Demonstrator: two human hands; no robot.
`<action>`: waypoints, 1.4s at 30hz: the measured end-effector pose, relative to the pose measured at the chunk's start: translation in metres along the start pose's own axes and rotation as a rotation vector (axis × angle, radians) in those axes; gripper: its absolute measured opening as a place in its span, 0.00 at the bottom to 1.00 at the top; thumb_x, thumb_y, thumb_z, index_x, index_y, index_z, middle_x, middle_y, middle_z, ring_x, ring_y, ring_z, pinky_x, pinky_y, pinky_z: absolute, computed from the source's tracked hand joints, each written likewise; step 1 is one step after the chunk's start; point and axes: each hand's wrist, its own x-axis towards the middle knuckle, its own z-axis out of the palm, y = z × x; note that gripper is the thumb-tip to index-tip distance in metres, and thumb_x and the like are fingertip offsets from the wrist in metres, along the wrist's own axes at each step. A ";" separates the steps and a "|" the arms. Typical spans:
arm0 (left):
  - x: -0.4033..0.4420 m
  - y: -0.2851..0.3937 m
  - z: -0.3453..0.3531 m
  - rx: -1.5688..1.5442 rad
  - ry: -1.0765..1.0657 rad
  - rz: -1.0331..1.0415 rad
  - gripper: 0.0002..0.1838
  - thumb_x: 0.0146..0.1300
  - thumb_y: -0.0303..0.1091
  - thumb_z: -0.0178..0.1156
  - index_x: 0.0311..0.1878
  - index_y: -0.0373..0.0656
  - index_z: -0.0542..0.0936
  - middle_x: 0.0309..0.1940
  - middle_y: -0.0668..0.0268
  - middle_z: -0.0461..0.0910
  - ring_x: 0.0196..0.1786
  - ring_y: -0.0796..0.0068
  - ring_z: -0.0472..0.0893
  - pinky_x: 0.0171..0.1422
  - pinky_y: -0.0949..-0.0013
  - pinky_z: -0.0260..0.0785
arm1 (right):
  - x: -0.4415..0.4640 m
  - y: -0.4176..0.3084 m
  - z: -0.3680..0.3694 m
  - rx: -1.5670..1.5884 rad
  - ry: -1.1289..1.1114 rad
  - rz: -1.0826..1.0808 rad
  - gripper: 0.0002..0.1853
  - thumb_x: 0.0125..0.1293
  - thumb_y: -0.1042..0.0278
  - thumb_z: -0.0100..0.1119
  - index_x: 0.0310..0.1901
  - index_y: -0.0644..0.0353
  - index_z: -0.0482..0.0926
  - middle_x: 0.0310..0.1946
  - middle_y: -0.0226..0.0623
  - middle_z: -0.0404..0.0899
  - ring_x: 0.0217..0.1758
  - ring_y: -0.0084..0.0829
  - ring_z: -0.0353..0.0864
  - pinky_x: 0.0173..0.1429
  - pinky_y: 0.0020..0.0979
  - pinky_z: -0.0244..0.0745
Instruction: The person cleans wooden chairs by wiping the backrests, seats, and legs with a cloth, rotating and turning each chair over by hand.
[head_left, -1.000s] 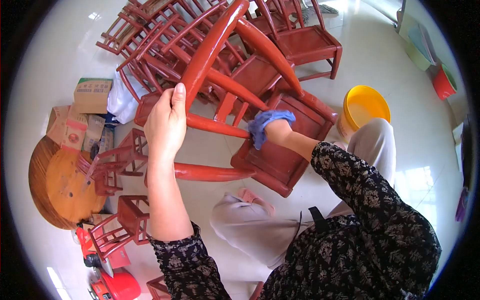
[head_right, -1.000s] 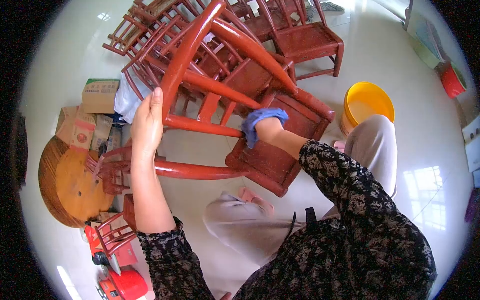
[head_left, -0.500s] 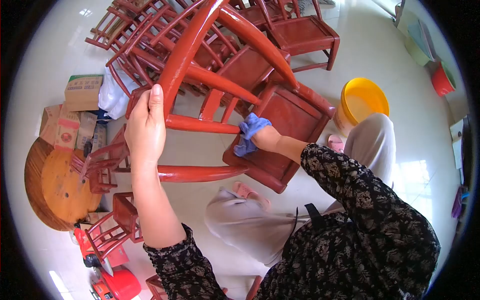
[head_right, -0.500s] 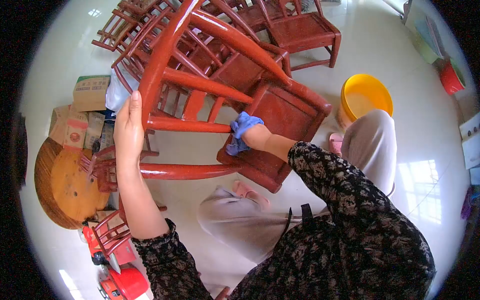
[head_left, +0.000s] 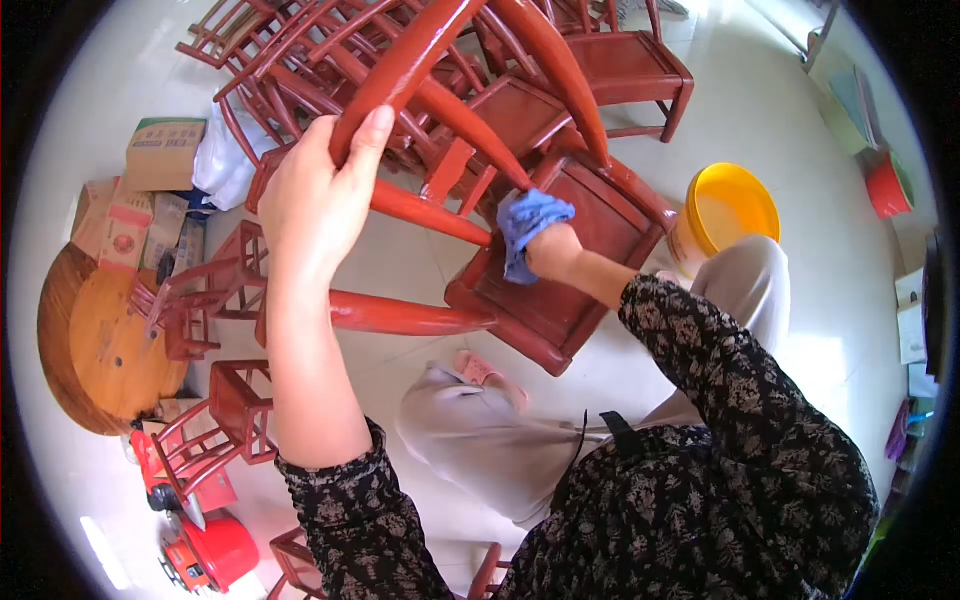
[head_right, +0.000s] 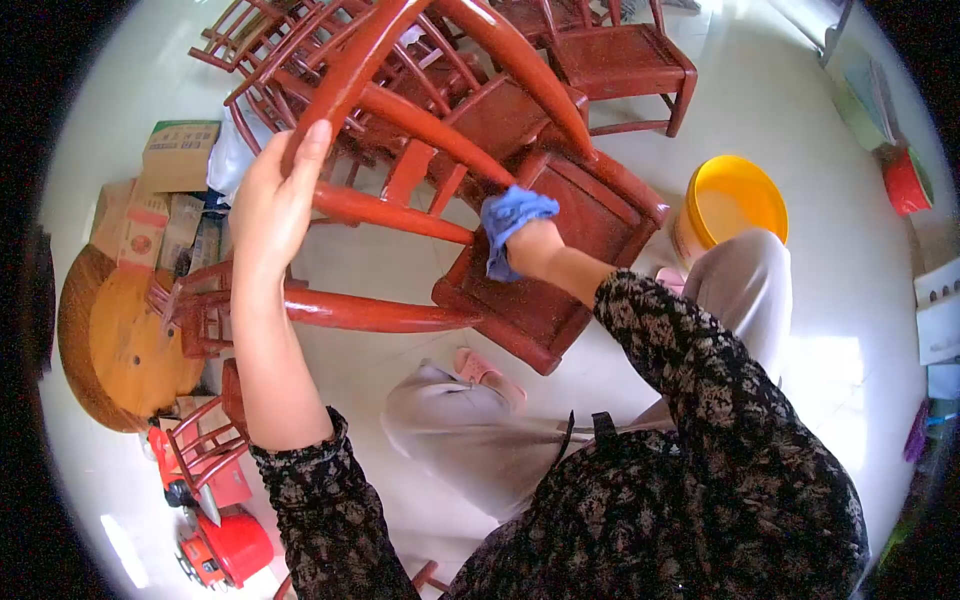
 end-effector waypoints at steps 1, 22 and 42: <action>0.001 0.000 0.001 0.015 0.010 0.006 0.32 0.62 0.67 0.44 0.40 0.43 0.77 0.28 0.57 0.79 0.38 0.52 0.79 0.44 0.57 0.68 | -0.010 -0.010 0.004 -0.028 -0.037 -0.055 0.22 0.44 0.70 0.59 0.46 0.61 0.73 0.41 0.48 0.75 0.46 0.48 0.75 0.47 0.43 0.72; -0.003 0.015 0.005 0.172 0.054 0.019 0.35 0.59 0.70 0.43 0.40 0.45 0.78 0.25 0.61 0.79 0.34 0.56 0.80 0.40 0.60 0.68 | -0.002 -0.076 -0.009 0.108 -0.528 -0.284 0.20 0.40 0.71 0.67 0.40 0.57 0.79 0.38 0.42 0.80 0.41 0.40 0.80 0.43 0.38 0.76; -0.018 0.007 -0.004 0.197 0.073 0.009 0.33 0.60 0.69 0.44 0.40 0.45 0.78 0.27 0.57 0.80 0.37 0.50 0.80 0.40 0.54 0.69 | -0.030 -0.055 0.020 -0.111 -0.210 -0.007 0.16 0.55 0.72 0.50 0.47 0.62 0.70 0.45 0.49 0.71 0.47 0.47 0.73 0.46 0.42 0.72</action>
